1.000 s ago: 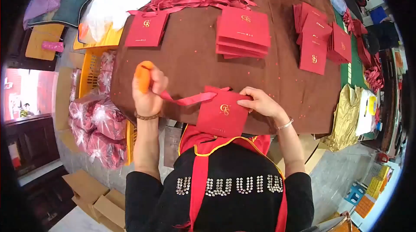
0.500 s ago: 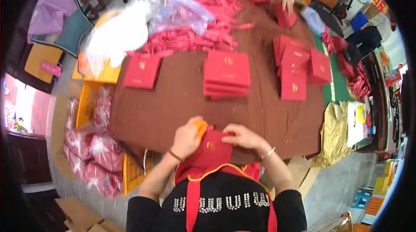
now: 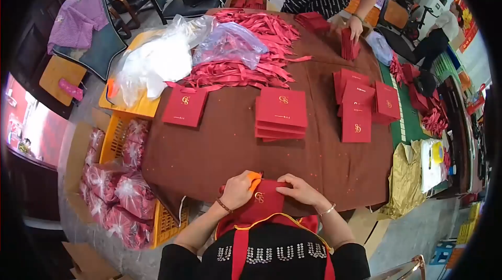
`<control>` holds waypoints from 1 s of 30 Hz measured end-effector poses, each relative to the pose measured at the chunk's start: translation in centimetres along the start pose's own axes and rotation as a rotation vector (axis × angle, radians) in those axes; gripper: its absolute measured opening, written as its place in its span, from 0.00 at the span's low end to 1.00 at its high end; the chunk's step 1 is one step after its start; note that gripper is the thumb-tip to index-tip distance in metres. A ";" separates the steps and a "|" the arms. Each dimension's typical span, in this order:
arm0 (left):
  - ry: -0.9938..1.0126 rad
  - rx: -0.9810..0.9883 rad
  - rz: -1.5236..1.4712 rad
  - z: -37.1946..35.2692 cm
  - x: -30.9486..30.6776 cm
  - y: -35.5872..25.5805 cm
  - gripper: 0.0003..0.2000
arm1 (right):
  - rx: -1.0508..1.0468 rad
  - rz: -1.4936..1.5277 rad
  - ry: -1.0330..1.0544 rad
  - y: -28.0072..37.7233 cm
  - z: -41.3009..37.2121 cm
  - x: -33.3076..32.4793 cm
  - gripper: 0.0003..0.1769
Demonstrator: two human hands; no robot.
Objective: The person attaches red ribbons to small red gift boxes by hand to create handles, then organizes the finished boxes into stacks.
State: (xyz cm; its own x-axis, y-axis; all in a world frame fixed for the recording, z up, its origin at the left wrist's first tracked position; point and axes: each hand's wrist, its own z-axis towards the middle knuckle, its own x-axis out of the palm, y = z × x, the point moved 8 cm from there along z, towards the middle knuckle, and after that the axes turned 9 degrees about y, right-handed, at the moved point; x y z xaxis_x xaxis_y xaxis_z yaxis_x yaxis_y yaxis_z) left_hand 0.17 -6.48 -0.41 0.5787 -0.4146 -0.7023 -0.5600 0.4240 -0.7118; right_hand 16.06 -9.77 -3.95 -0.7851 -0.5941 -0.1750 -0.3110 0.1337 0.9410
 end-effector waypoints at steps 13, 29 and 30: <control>-0.177 0.086 -0.093 -1.4 -1.2 -3.3 0.08 | 0.235 0.444 -0.051 -1.1 -1.9 1.8 0.14; -0.196 0.103 0.203 -1.9 2.3 -2.9 0.07 | 0.190 0.435 -0.048 -0.7 -1.8 1.6 0.12; -0.198 0.112 0.204 -1.8 2.3 -3.1 0.06 | 0.186 0.426 -0.054 -0.7 -1.8 1.6 0.11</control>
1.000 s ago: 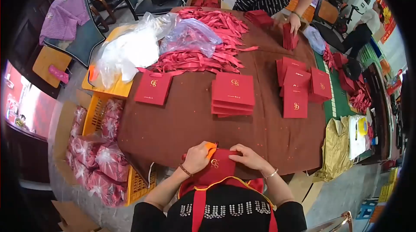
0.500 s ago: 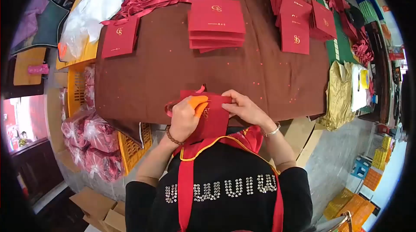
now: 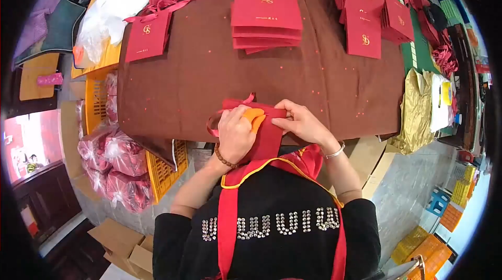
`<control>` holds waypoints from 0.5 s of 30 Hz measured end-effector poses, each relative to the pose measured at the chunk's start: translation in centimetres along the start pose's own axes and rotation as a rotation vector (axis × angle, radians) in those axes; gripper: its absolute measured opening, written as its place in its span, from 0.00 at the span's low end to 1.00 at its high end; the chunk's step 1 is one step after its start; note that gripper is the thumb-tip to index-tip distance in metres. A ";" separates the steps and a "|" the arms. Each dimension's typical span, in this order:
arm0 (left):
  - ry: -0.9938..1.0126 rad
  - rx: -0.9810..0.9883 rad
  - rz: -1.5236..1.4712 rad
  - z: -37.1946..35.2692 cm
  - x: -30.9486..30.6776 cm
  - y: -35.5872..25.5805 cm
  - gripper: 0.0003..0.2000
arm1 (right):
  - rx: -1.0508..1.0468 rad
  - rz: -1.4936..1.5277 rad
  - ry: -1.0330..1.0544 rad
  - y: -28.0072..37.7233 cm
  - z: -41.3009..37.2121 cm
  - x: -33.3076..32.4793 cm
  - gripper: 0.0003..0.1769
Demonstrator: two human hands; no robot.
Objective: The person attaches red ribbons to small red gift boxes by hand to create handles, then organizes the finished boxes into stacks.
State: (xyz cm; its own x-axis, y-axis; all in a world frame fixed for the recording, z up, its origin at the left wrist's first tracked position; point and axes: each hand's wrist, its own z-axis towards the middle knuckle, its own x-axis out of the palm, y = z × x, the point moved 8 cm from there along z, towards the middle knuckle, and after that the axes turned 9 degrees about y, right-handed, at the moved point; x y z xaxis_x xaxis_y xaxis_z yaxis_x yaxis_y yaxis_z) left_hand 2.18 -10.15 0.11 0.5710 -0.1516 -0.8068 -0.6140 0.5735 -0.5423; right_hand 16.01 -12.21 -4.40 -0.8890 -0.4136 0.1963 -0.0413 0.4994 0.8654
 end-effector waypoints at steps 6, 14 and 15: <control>-0.012 0.027 0.005 0.5 -0.3 -0.7 0.06 | -0.002 -0.064 -0.022 0.3 -0.1 -0.1 0.11; 0.067 0.074 0.144 1.5 -0.3 -3.0 0.04 | -0.043 -0.111 -0.093 0.4 -0.3 -0.1 0.08; 0.080 0.103 0.172 1.4 -0.1 -3.3 0.04 | -0.062 -0.137 -0.113 0.5 -0.3 -0.3 0.08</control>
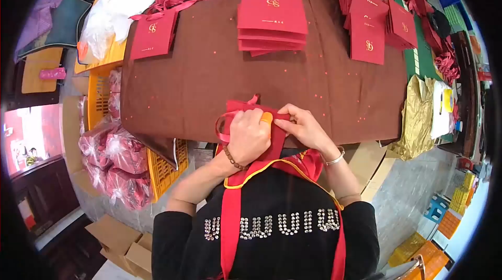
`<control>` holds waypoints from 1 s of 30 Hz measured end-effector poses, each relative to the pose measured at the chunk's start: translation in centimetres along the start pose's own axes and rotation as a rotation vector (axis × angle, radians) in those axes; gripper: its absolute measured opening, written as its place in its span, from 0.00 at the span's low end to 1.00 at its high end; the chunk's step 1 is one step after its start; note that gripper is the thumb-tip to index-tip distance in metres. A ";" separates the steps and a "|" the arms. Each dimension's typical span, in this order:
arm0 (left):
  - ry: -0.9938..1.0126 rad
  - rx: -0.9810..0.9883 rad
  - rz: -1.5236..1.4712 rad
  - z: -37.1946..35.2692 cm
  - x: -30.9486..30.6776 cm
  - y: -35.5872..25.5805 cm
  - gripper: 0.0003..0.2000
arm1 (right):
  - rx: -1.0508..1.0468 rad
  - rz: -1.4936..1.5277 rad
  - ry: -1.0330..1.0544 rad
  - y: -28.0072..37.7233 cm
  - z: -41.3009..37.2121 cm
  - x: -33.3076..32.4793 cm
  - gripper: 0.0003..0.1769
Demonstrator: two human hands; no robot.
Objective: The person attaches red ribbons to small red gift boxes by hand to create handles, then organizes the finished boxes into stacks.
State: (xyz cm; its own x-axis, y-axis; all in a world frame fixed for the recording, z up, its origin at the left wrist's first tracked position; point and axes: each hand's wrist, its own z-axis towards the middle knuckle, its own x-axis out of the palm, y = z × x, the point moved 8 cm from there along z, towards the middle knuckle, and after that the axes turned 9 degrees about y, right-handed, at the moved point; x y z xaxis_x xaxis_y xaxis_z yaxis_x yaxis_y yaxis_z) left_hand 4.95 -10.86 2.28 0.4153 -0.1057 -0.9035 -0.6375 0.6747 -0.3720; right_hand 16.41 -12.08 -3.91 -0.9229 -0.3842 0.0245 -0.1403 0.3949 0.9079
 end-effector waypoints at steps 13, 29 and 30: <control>-0.016 -0.029 -0.051 -0.1 1.1 -0.3 0.06 | 0.024 0.124 0.009 -1.0 -0.2 -0.3 0.06; 0.288 0.017 -0.391 2.6 -1.8 3.5 0.06 | -0.067 -0.065 0.025 1.9 -0.9 0.6 0.08; 0.306 0.034 -0.349 3.0 -1.9 4.0 0.06 | -0.120 -0.147 -0.006 2.4 -0.8 0.6 0.08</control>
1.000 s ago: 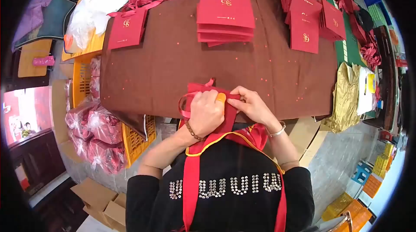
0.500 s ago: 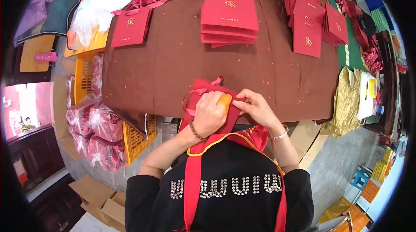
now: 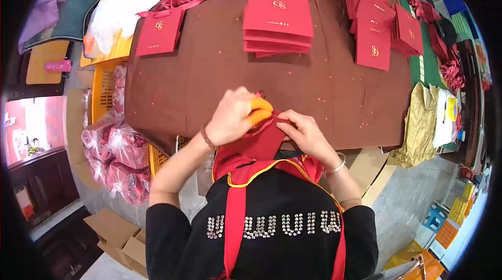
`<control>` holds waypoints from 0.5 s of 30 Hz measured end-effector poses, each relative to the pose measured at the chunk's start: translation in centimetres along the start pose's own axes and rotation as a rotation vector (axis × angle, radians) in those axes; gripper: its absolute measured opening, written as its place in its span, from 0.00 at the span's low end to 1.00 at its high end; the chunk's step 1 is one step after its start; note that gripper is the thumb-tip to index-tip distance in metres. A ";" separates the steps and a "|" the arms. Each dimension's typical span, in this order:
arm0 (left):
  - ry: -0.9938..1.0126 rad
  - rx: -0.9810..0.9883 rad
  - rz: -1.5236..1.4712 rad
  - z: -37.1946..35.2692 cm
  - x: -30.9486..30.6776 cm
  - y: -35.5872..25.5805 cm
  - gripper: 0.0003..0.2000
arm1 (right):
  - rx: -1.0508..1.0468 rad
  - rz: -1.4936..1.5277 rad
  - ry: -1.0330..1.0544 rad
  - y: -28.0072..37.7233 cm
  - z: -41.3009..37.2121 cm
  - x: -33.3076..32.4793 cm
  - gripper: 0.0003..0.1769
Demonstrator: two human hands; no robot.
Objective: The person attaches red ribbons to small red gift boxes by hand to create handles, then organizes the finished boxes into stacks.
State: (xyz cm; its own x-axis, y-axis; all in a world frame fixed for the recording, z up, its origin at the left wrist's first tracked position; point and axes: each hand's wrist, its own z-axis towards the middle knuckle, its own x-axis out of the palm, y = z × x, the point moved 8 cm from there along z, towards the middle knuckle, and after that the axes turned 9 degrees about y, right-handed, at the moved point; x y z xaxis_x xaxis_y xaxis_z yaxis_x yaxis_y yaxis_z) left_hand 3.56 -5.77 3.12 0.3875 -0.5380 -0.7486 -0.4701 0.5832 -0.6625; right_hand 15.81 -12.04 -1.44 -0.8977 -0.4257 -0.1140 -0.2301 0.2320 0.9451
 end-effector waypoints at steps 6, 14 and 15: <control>0.492 -0.055 0.030 1.8 0.7 0.9 0.09 | -0.246 -0.297 0.037 2.2 1.1 0.4 0.10; 0.738 -0.190 -0.314 2.3 2.9 3.6 0.14 | -0.304 -0.459 0.113 3.3 2.0 -0.1 0.11; 0.749 -0.219 -0.385 2.1 3.1 3.5 0.14 | -0.233 -0.457 0.129 3.4 2.0 0.1 0.13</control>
State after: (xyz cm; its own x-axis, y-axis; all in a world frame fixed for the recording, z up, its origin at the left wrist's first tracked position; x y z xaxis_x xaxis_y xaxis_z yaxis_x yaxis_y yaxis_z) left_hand 4.81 -4.09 -1.62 -0.0369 -0.9774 -0.2081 -0.5856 0.1898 -0.7880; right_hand 14.17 -9.60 1.15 -0.6687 -0.5454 -0.5054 -0.4842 -0.1965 0.8526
